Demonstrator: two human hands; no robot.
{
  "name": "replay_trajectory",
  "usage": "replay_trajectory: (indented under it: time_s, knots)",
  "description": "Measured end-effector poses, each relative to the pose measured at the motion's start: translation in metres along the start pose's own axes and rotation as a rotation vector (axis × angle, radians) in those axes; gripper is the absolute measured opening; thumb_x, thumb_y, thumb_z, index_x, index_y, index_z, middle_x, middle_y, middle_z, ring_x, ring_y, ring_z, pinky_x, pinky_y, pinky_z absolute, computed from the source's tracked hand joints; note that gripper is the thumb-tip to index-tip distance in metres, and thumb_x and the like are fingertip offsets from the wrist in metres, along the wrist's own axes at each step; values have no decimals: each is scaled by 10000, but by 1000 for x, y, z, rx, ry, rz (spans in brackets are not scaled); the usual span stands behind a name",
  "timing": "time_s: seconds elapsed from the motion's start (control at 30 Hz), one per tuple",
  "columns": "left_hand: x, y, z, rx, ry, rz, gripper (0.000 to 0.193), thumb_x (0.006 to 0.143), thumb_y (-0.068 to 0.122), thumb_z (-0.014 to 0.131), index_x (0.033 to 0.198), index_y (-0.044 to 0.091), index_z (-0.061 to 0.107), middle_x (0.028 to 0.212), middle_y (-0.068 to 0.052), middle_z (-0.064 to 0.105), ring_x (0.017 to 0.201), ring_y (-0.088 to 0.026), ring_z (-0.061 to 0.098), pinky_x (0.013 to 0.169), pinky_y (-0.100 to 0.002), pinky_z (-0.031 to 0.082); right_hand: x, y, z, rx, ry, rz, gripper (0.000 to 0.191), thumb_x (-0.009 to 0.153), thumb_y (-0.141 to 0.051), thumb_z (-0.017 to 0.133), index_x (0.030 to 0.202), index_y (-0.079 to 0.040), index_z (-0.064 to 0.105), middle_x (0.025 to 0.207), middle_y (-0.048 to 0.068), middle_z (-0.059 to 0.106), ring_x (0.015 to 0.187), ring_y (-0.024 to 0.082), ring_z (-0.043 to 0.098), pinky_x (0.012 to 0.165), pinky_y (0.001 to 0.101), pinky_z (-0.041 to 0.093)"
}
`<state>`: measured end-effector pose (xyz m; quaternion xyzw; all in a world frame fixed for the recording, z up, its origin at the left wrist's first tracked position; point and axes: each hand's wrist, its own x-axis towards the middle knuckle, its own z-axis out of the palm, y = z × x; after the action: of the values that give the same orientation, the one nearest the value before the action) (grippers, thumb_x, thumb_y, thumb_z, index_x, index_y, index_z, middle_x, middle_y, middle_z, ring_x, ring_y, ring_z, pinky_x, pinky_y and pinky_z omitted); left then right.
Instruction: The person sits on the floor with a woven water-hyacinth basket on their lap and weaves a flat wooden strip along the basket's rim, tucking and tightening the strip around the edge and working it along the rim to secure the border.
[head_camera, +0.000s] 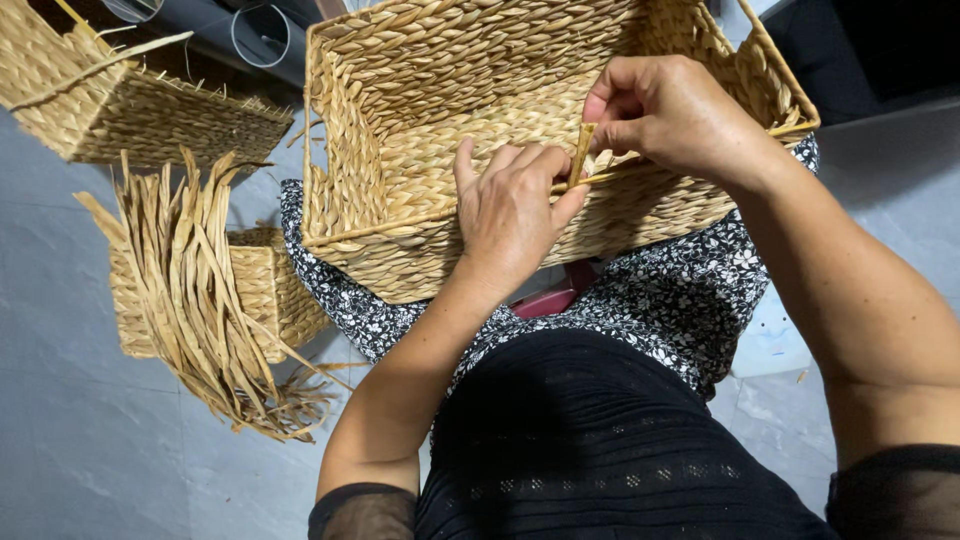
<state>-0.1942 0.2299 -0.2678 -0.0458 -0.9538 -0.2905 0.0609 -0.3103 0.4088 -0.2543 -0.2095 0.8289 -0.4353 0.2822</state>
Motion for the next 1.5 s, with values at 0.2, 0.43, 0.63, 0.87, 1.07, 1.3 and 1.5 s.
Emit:
replay_trajectory:
  time_s: [0.2, 0.43, 0.63, 0.87, 1.07, 1.3, 1.5]
  knots:
    - [1, 0, 0, -25, -26, 5, 259, 808, 332, 834, 899, 146, 679, 844, 17, 708, 870, -185, 665, 1147, -599, 241, -3, 0, -1, 38, -88, -20, 81, 924, -47, 735, 979, -13, 685, 841, 23, 748, 792, 68, 704, 721, 230, 563]
    - [-3, -6, -17, -247, -66, 70, 280, 832, 294, 783, 1006, 109, 665, 867, 7, 737, 846, -215, 698, 1062, -535, 355, -14, -5, -4, -107, -139, 0, 118, 901, -172, 786, 946, -66, 759, 758, 24, 719, 694, 78, 593, 643, 294, 490]
    - [-4, -2, -24, -243, -158, -80, 211, 977, 346, 636, 974, 152, 717, 742, -60, 704, 788, -307, 670, 903, -445, 486, -29, -7, -15, -396, -89, -240, 212, 942, -273, 786, 1007, -73, 763, 862, 80, 702, 785, 216, 654, 700, 373, 504]
    - [13, 5, -18, -230, -134, -132, 231, 969, 373, 614, 944, 174, 728, 765, -84, 711, 830, -325, 690, 809, -479, 496, -88, -5, -4, -646, 347, -547, 284, 907, -173, 847, 1137, -109, 694, 1233, 87, 684, 1159, 294, 605, 987, 463, 456]
    - [8, 8, -16, -219, -186, -182, 235, 959, 397, 630, 955, 184, 729, 820, -68, 750, 824, -301, 716, 746, -474, 512, -85, 21, 47, -567, 561, -599, 250, 879, -131, 857, 1061, -138, 686, 1248, 66, 666, 1206, 284, 585, 1140, 546, 384]
    - [4, 14, -16, -357, -130, -169, 176, 938, 308, 695, 1018, 151, 688, 924, 20, 782, 828, -163, 755, 700, -366, 554, -112, 53, 36, 52, 553, -587, 112, 1008, 20, 641, 1045, -56, 567, 1181, 49, 721, 1067, 210, 638, 1061, 369, 441]
    - [-9, 7, -3, -265, 70, 155, 124, 934, 191, 767, 1056, 180, 746, 1002, 4, 773, 907, -171, 742, 782, -329, 578, -131, 52, 44, 286, 492, -582, 156, 1001, 95, 547, 1077, -41, 533, 1184, 98, 691, 1073, 205, 700, 917, 274, 586]
